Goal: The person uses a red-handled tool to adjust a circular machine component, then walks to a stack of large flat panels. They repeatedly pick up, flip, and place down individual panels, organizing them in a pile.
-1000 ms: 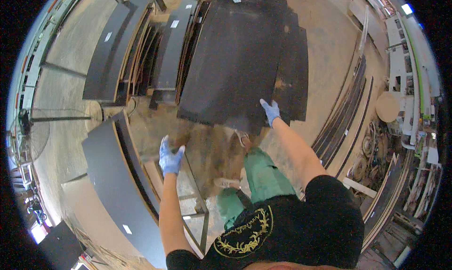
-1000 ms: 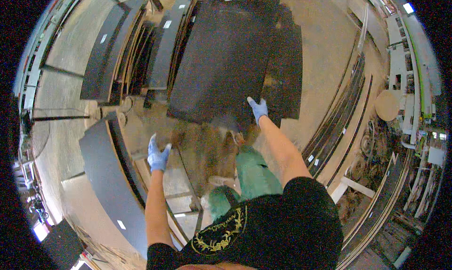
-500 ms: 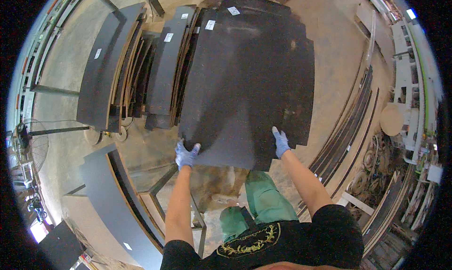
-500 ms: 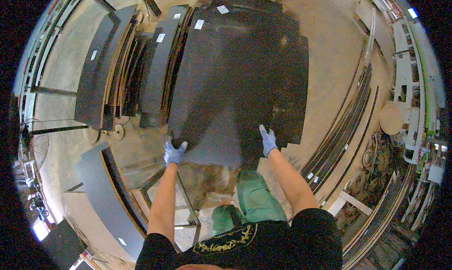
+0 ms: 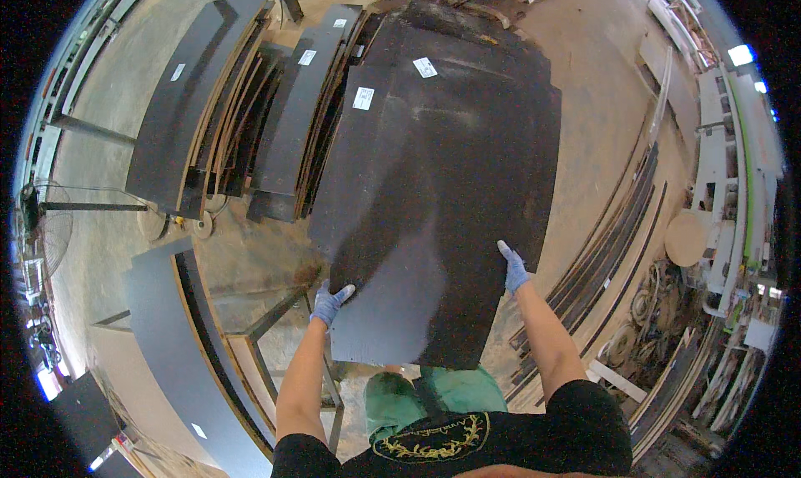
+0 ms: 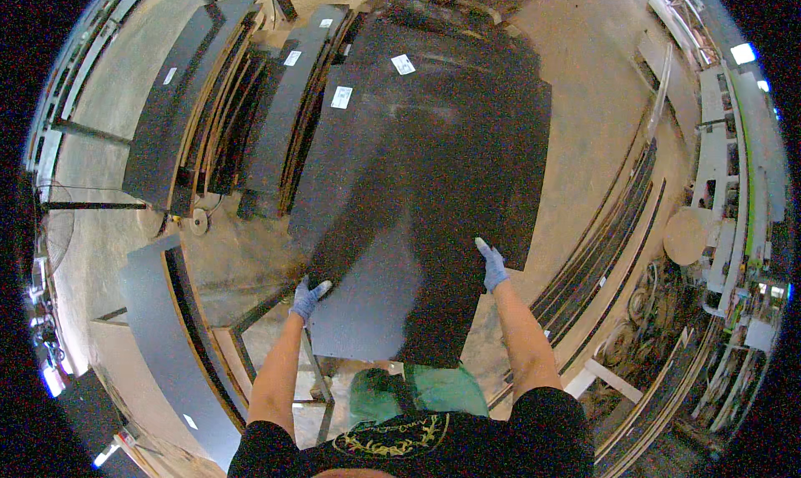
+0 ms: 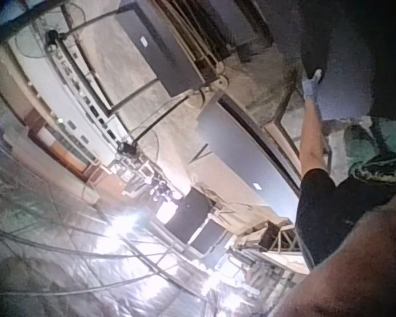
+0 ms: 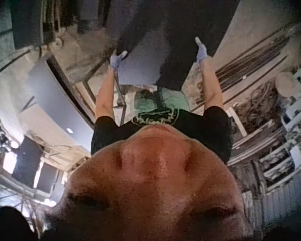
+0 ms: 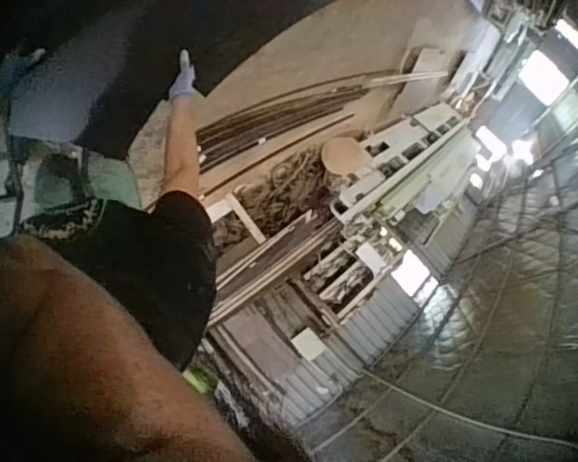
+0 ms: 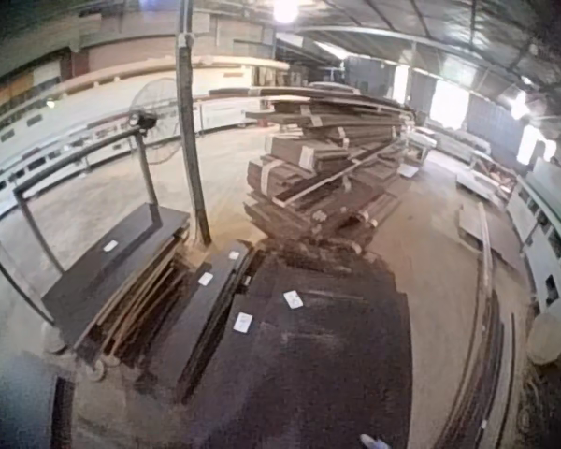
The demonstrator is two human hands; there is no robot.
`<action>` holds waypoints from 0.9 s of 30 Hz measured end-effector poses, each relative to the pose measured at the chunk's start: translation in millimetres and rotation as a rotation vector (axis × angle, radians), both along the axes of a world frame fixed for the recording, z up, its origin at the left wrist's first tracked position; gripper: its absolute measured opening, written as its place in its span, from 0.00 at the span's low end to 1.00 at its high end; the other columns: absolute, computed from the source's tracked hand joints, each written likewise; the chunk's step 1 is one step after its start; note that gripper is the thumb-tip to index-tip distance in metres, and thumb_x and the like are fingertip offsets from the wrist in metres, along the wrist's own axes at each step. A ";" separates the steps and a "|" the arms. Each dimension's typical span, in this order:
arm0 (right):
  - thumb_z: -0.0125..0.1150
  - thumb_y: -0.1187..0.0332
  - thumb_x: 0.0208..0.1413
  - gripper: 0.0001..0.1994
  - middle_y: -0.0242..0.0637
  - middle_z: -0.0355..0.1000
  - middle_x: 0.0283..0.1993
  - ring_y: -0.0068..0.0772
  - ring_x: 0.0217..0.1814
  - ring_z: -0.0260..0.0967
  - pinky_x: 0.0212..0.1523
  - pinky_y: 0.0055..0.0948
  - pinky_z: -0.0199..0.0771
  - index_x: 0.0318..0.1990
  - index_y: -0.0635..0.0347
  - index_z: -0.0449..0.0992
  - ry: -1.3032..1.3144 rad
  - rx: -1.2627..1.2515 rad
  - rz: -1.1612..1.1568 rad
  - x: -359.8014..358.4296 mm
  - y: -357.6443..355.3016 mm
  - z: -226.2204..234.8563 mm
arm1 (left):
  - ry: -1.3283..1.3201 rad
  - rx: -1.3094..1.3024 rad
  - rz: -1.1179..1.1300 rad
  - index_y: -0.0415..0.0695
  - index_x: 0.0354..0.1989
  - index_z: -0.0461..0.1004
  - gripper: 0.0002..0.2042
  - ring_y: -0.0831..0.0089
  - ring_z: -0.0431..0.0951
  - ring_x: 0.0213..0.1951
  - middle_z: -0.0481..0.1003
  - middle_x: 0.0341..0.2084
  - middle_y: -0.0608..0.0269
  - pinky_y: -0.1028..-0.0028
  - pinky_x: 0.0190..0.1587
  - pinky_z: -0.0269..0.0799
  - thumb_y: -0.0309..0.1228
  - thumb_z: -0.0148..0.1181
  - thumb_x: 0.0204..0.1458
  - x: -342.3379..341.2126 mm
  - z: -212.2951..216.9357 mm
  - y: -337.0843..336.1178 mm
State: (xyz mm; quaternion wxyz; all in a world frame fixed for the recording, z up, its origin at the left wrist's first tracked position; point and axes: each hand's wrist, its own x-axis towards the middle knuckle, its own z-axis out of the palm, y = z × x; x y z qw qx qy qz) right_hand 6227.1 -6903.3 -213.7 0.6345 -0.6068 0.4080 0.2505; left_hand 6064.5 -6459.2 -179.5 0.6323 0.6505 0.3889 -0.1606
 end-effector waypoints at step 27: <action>0.62 0.49 0.45 0.30 0.39 0.68 0.50 0.42 0.48 0.66 0.51 0.46 0.64 0.53 0.57 0.66 -0.095 -0.131 -0.086 87.2 71.3 39.4 | 0.081 0.665 -0.380 0.52 0.59 0.56 0.39 0.57 0.65 0.54 0.63 0.55 0.53 0.63 0.53 0.63 0.48 0.66 0.37 118.6 87.2 17.4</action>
